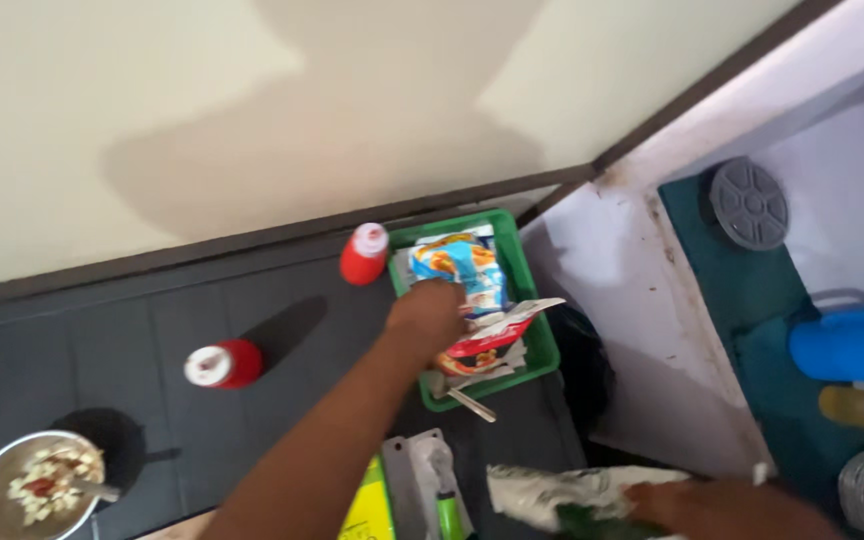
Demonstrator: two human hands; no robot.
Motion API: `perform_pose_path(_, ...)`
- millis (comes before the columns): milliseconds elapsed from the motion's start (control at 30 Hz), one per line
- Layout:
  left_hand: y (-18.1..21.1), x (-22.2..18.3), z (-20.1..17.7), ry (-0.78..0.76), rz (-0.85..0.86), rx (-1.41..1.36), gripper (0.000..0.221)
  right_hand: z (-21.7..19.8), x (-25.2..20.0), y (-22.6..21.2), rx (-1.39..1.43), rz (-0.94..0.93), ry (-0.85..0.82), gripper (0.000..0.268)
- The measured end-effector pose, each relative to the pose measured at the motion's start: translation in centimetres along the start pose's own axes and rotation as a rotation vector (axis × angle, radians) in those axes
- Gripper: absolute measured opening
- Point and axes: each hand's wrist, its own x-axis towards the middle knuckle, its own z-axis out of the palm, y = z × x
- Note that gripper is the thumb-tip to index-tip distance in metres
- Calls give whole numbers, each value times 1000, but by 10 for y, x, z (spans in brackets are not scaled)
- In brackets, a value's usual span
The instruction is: The person spreads toppings on a pizza crust using a spoon, adds diced ingredients from a green container, and applies cheese from a packet.
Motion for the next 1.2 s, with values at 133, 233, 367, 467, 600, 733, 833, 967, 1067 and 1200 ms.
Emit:
perform_pose_path(133,-5,17,-9,-351,-3,60,44,-23,24,14,-74,-87,-66,30)
perform_pose_path(233,8,13,-13,-320,55,145,40,-57,19,29,-123,-124,-97,31)
perform_pose_path(367,18,16,-3,-179,210,298,35,-108,12,47,-194,-136,-138,32)
perform_pose_path(467,16,25,-9,-100,90,346,24,-126,32,49,-181,-303,-13,34)
perform_pose_path(600,9,66,-59,160,-110,90,17,-95,91,22,-105,-631,230,22)
perform_pose_path(733,34,98,-83,96,-87,131,17,-51,120,-26,-112,-697,155,24)
perform_pose_path(833,45,91,-77,23,35,158,20,-15,125,-56,-153,-542,19,26)
perform_pose_path(967,57,-5,-61,468,242,-283,40,17,104,-97,-418,-280,99,28)
perform_pose_path(1067,40,-172,-54,667,153,-472,39,18,37,-116,274,-269,313,28)
perform_pose_path(1200,-77,-340,-61,1036,-622,-251,38,78,-15,-212,1138,7,-185,31)
